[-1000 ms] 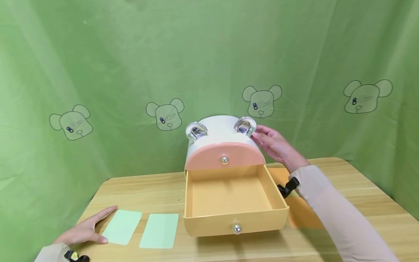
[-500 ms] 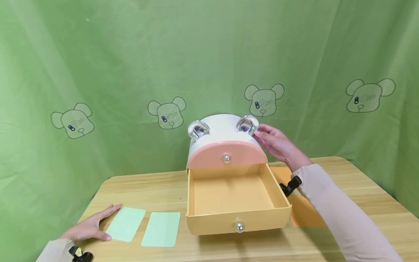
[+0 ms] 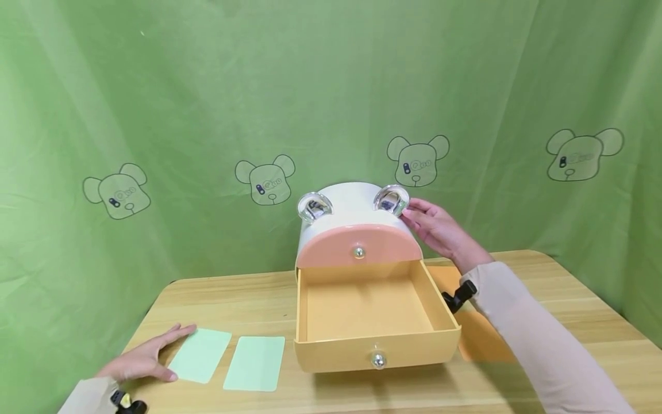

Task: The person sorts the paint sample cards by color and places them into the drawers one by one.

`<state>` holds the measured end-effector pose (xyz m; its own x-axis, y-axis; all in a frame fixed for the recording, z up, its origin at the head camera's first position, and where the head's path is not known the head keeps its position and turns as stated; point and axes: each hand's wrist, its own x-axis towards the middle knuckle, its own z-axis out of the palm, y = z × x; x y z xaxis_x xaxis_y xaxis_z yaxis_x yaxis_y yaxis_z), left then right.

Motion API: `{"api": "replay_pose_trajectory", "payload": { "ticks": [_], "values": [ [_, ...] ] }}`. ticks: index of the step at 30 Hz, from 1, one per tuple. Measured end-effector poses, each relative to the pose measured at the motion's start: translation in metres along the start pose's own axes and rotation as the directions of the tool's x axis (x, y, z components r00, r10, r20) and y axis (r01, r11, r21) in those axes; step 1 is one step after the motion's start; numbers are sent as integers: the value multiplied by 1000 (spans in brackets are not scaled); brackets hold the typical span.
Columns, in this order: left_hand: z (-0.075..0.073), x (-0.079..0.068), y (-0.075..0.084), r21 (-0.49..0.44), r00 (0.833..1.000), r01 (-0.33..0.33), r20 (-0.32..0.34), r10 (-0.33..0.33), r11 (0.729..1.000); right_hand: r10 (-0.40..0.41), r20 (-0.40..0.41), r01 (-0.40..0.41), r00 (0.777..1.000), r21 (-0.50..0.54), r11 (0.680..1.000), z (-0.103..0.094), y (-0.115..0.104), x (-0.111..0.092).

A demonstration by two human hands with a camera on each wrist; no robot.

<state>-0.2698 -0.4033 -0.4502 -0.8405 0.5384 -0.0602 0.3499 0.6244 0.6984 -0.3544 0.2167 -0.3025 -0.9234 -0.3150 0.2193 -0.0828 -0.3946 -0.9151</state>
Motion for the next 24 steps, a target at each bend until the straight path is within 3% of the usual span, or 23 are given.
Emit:
{"api": "replay_pose_trajectory", "payload": {
  "ticks": [5, 11, 18, 24],
  "values": [
    [7, 0, 5, 81, 995, -60, -70, 66, 995, 1, -1, -1, 1000, 1, 1000, 0, -1, 0],
    [23, 4, 7, 203, 967, -125, -195, 165, 971, -1, 4, 1, 1000, -9, 1000, 0, 1, 0],
    [33, 7, 15, 272, 961, -33, -255, 105, 962, 7, 2, -7, 1000, -21, 1000, 1, 2, 0],
    [36, 4, 11, 227, 953, -59, -275, 123, 972, 0, 9, 0, 1000, 2, 1000, -1, 1, -1]
  ]
}}
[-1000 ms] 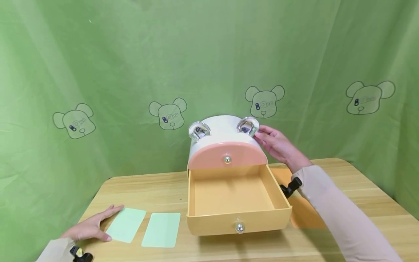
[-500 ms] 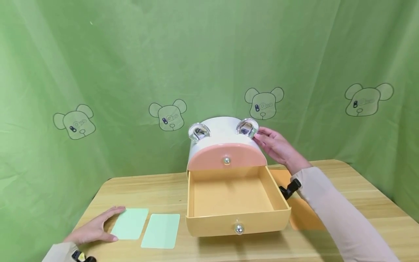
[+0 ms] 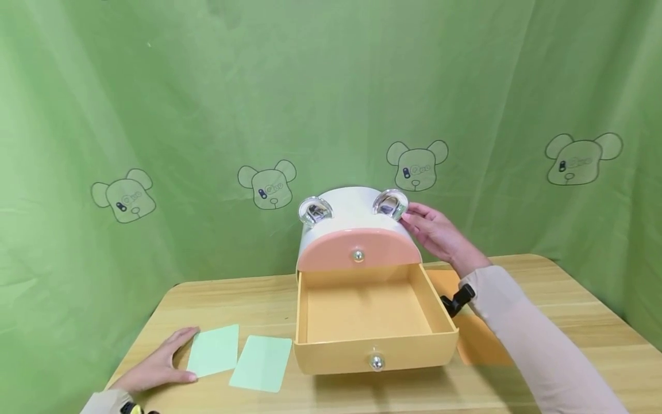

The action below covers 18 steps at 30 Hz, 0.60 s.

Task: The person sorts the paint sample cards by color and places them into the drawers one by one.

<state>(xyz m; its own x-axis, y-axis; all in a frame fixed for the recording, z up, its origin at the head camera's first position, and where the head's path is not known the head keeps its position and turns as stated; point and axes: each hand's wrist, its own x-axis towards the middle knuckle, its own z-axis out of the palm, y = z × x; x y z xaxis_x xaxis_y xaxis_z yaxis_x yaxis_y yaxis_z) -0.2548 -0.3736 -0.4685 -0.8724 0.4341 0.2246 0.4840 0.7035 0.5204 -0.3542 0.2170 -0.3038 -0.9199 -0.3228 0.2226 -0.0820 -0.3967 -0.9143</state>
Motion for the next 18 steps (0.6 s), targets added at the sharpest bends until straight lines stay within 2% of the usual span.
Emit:
{"api": "replay_pose_trajectory", "payload": {
  "ticks": [5, 12, 14, 18],
  "values": [
    [2, -5, -8, -82, 1000, -25, 6, 26, 996, 3, 9, -4, 1000, 9, 1000, -1, 1, 0],
    [0, -8, -5, -161, 999, 23, 44, -17, 987, -2, 15, 2, 1000, 22, 1000, -1, 1, -1],
    [-2, -9, -4, -155, 998, 32, 50, -25, 987, -3, 16, 2, 1000, 22, 1000, -1, 1, 0],
    [-5, -8, -1, -68, 997, 61, 43, -58, 996, -5, 10, 4, 1000, 22, 1000, -1, 0, 0]
  ]
}}
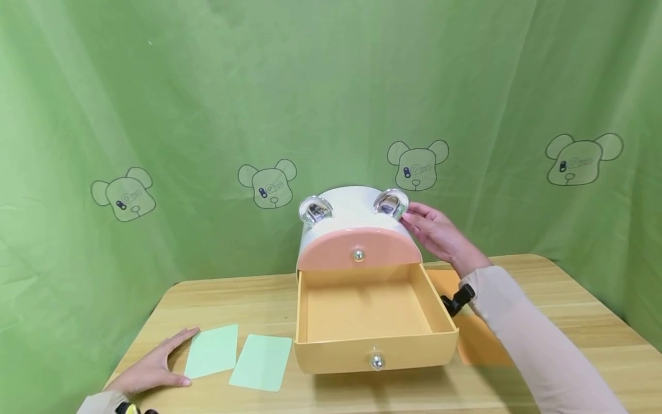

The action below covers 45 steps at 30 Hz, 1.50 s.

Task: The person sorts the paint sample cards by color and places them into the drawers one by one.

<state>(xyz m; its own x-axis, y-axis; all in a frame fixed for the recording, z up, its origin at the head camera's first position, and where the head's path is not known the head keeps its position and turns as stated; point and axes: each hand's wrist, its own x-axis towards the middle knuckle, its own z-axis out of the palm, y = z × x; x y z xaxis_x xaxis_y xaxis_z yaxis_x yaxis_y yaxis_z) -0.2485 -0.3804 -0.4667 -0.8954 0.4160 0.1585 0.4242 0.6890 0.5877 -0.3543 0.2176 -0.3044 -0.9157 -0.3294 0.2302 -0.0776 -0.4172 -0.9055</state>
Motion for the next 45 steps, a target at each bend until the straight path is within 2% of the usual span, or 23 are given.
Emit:
{"api": "replay_pose_trajectory", "payload": {
  "ticks": [3, 10, 16, 24, 29, 33, 38, 45],
  "values": [
    [0, 0, 1, 48, 1000, -1, -17, 1, 999, -4, -5, 4, 1000, 3, 1000, -1, 0, 0],
    [3, 0, 0, 3, 999, -10, -39, 10, 1000, -7, -4, 7, 1000, 13, 1000, -2, 0, 1],
    [4, 1, 1, 29, 998, -4, -67, 6, 1000, -20, 1, 20, 1000, 14, 1000, -2, 0, 0],
    [3, -5, -6, -40, 999, -26, -44, 24, 999, -1, -5, 1, 1000, 9, 1000, -1, 2, 1],
    [2, -6, -8, -18, 998, -54, -35, 53, 998, 5, -5, -5, 1000, 12, 1000, -1, 2, 1],
    [1, -6, -5, -20, 999, -33, -16, 32, 999, 3, -6, -3, 1000, 10, 1000, 0, 2, 1],
    [-1, -5, 1, 53, 1000, -14, -8, 14, 998, -4, -6, 4, 1000, 14, 1000, 0, 1, 1],
    [-1, -4, 4, 69, 999, -30, -12, 31, 997, -21, 14, 20, 1000, 38, 999, 1, 1, 1]
  ]
}}
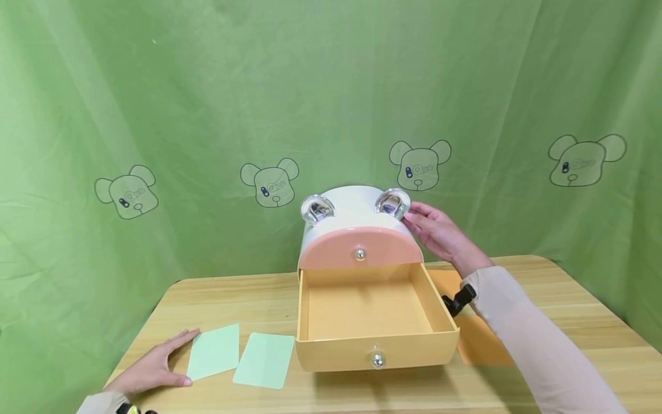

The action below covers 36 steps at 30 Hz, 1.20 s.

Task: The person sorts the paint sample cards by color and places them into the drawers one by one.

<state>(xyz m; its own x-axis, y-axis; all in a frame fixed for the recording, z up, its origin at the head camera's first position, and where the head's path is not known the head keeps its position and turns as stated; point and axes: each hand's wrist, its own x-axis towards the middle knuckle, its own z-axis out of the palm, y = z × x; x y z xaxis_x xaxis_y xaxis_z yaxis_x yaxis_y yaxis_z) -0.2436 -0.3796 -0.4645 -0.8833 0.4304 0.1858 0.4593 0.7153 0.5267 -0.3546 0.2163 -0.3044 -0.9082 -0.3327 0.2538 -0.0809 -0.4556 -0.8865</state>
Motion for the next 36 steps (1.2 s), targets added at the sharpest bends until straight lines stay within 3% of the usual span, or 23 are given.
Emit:
{"api": "replay_pose_trajectory", "payload": {
  "ticks": [10, 18, 22, 31, 36],
  "values": [
    [3, -1, 1, -65, 999, -1, -54, -3, 998, 13, -17, -13, 1000, -9, 1000, 0, -1, -1],
    [4, 1, 6, 106, 996, 24, -92, -15, 994, 17, -13, -17, 1000, -17, 1000, 1, -1, -1],
    [5, 4, 6, 146, 993, 11, -118, 6, 989, 15, -15, -15, 1000, -14, 1000, 2, -2, -1],
    [6, 5, 8, 48, 988, 57, -146, -49, 997, 16, -17, -16, 1000, -21, 1000, 2, -2, -1],
    [7, 6, 6, 2, 982, 3, -186, -3, 1000, 11, -14, -11, 1000, -24, 1000, 2, -2, -2]
  ]
}}
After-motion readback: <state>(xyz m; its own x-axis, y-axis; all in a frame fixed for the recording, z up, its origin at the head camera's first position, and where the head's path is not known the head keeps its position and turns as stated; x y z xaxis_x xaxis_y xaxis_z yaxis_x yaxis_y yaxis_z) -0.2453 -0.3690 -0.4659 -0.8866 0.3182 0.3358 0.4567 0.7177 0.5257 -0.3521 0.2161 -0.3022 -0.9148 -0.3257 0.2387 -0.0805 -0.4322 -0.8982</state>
